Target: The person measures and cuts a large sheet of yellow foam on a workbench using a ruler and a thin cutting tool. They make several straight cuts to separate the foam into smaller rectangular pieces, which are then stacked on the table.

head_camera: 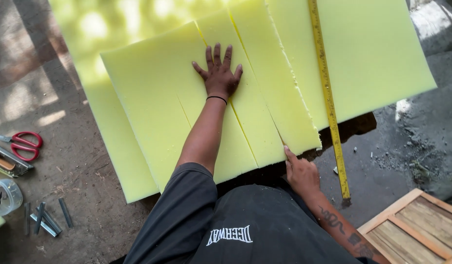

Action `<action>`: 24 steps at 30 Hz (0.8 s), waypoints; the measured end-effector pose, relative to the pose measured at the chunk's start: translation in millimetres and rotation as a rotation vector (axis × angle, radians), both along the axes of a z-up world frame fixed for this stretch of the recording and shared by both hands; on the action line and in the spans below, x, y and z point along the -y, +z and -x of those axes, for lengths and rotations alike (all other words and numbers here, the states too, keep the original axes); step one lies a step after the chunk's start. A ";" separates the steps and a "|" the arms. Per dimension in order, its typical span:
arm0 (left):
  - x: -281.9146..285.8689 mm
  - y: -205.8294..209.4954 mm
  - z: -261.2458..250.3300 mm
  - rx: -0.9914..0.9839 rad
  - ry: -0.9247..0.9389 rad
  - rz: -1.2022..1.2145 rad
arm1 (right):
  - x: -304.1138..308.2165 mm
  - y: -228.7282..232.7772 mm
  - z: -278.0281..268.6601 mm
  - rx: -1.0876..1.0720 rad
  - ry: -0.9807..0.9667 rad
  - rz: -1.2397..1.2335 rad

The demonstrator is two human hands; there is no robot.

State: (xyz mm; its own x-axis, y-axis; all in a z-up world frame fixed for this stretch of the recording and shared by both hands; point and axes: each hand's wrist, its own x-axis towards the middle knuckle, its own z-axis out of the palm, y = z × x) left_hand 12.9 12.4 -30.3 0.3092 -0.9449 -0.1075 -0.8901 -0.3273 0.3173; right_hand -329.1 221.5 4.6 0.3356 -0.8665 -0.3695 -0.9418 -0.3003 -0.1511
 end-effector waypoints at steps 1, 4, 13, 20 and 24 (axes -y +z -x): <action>-1.2 6.4 1.0 -0.006 -0.023 0.003 | -25.9 -3.7 18.2 -0.006 -0.023 0.003; -1.3 20.5 1.6 -0.064 -0.018 -0.065 | -102.2 -16.0 72.3 0.031 -0.086 0.076; -66.9 -8.8 -80.4 -0.335 -0.005 0.306 | -213.3 -52.0 180.4 0.195 -0.159 0.332; -198.5 17.8 -176.5 0.023 0.123 -0.059 | -44.2 6.2 -51.8 0.699 -0.010 0.496; -204.5 20.3 -179.6 0.058 0.088 -0.146 | 40.3 45.3 -223.2 0.722 0.051 0.215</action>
